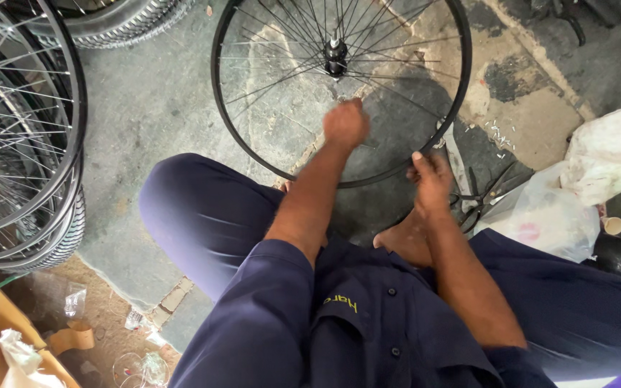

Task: The person assembles a bicycle wheel by inserting spokes into the wheel hub and rim and fastening spoke nipples onto the spokes by hand.

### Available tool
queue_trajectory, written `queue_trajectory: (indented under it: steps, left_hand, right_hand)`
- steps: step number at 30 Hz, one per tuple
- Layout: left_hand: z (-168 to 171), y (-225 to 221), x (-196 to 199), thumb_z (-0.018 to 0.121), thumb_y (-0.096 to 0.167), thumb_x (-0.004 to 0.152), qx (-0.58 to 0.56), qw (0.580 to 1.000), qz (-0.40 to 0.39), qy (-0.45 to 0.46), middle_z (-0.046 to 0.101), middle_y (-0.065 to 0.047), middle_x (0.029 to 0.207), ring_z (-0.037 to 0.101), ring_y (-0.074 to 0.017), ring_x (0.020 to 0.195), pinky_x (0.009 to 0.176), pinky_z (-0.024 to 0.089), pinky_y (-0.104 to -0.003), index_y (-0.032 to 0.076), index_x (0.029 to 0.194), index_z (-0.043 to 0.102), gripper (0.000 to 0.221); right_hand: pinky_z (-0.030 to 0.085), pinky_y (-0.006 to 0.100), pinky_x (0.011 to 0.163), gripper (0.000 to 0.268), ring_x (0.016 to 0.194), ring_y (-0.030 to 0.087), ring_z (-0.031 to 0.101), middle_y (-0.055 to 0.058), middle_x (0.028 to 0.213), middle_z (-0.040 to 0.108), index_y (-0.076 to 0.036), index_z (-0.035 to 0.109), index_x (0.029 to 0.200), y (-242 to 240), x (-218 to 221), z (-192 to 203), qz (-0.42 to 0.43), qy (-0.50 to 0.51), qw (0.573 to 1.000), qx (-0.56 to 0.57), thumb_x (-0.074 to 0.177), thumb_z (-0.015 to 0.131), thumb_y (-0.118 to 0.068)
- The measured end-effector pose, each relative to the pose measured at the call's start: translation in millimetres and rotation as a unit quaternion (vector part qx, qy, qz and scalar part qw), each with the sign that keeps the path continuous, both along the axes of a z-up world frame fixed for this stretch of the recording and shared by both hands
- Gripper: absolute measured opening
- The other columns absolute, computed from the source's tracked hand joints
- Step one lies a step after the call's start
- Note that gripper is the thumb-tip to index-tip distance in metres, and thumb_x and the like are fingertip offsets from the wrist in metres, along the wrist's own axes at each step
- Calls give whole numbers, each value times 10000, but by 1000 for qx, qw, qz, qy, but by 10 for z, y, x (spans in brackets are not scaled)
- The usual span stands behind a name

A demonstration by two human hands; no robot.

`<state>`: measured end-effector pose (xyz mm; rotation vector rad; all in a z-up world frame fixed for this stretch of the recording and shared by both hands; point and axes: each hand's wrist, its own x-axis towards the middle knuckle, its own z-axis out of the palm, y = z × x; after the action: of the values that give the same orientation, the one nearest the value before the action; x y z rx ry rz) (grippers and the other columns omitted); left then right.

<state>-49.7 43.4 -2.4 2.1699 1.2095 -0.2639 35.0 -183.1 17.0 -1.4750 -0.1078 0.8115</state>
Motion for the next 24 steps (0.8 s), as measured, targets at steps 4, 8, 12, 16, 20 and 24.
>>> queue_trajectory:
  steps: [4,8,12,16,20,24]
  left_hand:
    - [207,451,-131,552,180,886,257,944,119,-166,655,-173,1117,635,-348,999,836,460,-463,77,1134,660,289]
    - [371,705,-322,560,145,824,416,894,113,-123,692,-115,1084,642,-319,1010,897,429,-464,145,1013,685,227]
    - [390,718,-269,492,132,973,213,974,79,-13,688,-154,1128,687,-333,995,844,519,-500,90,1109,681,236]
    - [199,355,-12,418,215,1102,51,981,180,-55,738,-180,1095,721,-397,1032,885,566,-509,80,1107,694,307]
    - [-213,327,14,682,234,878,-59,956,226,-177,733,-186,1058,711,-326,979,836,556,-424,65,1051,718,245]
    - [-655,611,31,673,169,952,-309,605,526,-511,695,-143,1119,587,-260,848,726,448,-418,48,1188,636,267]
  right_hand:
    - [517,287,658,279,701,140,625,40,844,663,-22,648,1022,16,-108,-73,31,79,992,-90,922,763,-255]
    - [492,287,652,292,666,151,604,55,786,644,-37,621,950,-4,-128,-168,67,83,989,-104,919,795,-269]
    - [477,304,624,302,640,157,597,60,750,638,-39,611,914,34,-76,-185,65,75,989,-107,915,802,-274]
    - [468,284,618,278,636,144,595,47,746,646,-39,642,916,16,-103,-155,62,64,987,-131,917,786,-277]
    - [475,275,613,269,653,131,604,34,769,651,-44,654,938,51,-82,-92,67,70,987,-129,914,778,-282]
    - [476,273,630,291,654,144,605,46,769,646,-35,643,946,32,-81,-77,71,64,986,-136,924,788,-286]
